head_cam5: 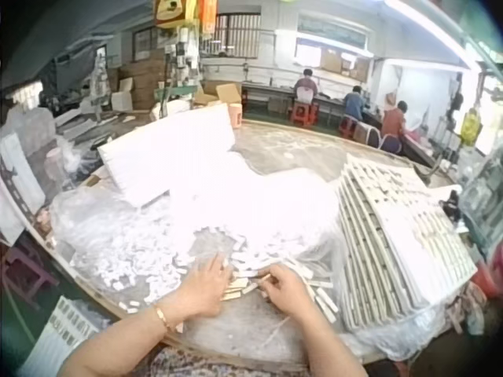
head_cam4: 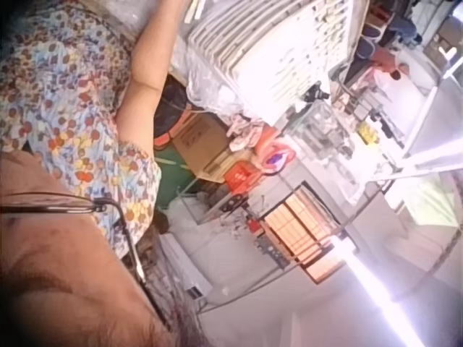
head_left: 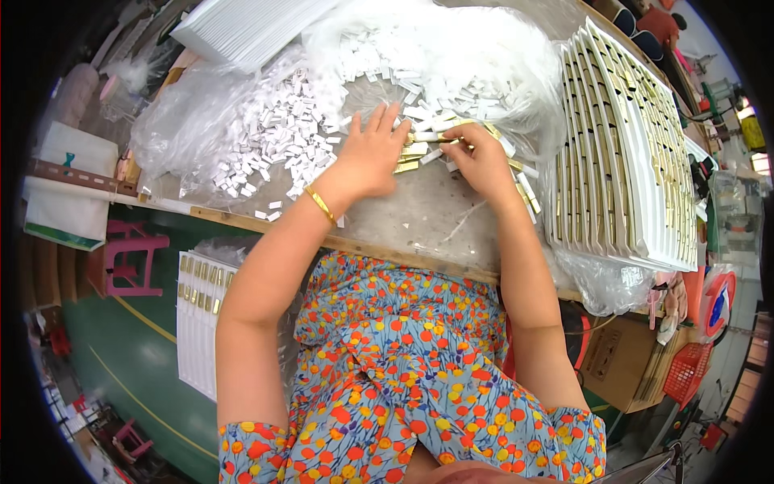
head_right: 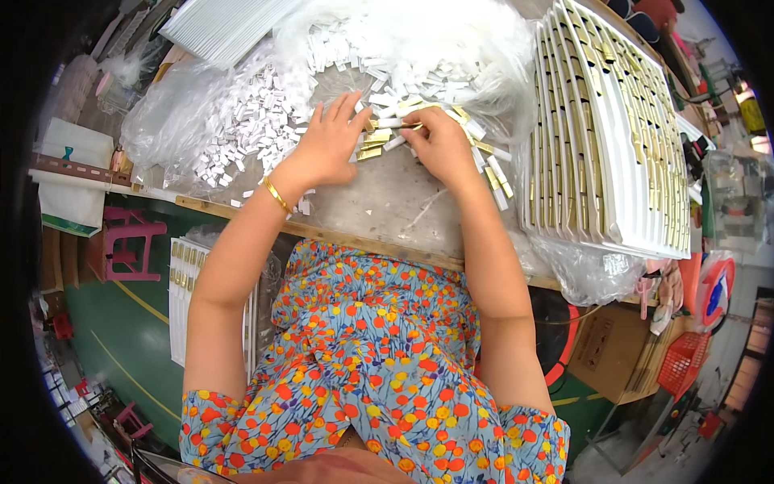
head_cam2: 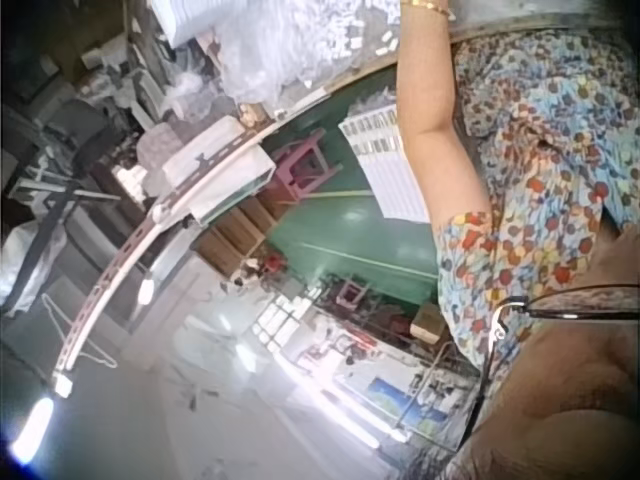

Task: Manually assembling small gold tubes into white plastic trays.

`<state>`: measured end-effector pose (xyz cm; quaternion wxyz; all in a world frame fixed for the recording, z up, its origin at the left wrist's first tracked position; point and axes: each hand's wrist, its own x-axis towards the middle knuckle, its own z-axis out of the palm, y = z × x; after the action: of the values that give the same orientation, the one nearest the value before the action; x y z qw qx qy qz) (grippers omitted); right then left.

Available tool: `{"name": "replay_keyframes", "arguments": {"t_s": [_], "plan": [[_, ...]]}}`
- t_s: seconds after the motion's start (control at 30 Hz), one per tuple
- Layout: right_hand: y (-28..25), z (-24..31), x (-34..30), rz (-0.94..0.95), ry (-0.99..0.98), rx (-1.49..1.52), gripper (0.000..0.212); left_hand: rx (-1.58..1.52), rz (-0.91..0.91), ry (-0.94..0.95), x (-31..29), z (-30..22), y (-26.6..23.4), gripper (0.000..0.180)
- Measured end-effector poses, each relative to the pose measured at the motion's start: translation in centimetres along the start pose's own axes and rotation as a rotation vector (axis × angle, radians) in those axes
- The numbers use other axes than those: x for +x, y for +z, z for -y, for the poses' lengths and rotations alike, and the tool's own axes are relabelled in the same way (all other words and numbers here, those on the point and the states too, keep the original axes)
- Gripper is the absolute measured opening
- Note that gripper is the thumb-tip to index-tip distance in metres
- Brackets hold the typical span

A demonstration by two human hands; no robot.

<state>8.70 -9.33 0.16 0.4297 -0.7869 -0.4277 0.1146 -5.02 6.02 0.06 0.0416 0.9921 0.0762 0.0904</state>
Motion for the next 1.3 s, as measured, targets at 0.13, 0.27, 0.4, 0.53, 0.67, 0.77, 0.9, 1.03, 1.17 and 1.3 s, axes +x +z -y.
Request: {"name": "replay_keyframes", "arguments": {"t_s": [0.13, 0.27, 0.4, 0.53, 0.67, 0.77, 0.9, 1.03, 1.17, 1.3], "plan": [[0.3, -1.2, 0.3, -0.041, 0.046, 0.102, 0.019, 0.082, 0.154, 0.037, 1.7, 0.9, 0.0, 0.065], [0.0, -0.6, 0.1, -0.029, 0.009, 0.022, 0.020, 0.159, 0.198, 0.147, 2.5, 1.0, -0.9, 0.064], [0.0, -0.8, 0.2, -0.042, 0.004, 0.028, 0.021, 0.111, 0.325, 0.168, 3.0, 1.1, -0.5, 0.059], [-0.2, -0.6, 0.1, -0.042, 0.003, 0.017, 0.022, -0.040, 0.337, 0.110, 3.2, 1.0, 0.1, 0.050], [-0.5, -0.3, 0.0, -0.015, 0.010, 0.033, 0.022, -0.156, 0.357, 0.071, 3.7, 0.1, -0.1, 0.045], [-0.7, 0.0, 0.1, 0.014, 0.034, 0.003, 0.023, -0.154, 0.407, 0.017, 4.1, -1.0, -0.5, 0.039], [-0.8, 0.5, 0.1, 0.019, 0.012, -0.006, 0.023, -0.116, 0.432, -0.130, 4.2, -1.9, -0.1, 0.027], [-0.5, -0.1, 0.2, -0.013, 0.012, 0.003, 0.024, -0.165, 0.337, -0.049, 3.7, -1.2, 0.3, 0.021], [-0.5, -0.4, 0.0, -0.033, -0.013, 0.014, 0.023, -0.268, 0.372, -0.019, 2.7, -0.3, -0.1, 0.025], [-0.4, -0.3, 0.4, 0.016, 0.040, 0.050, 0.022, -0.632, 0.336, -0.100, -1.1, 1.8, -2.0, 0.037]]}}
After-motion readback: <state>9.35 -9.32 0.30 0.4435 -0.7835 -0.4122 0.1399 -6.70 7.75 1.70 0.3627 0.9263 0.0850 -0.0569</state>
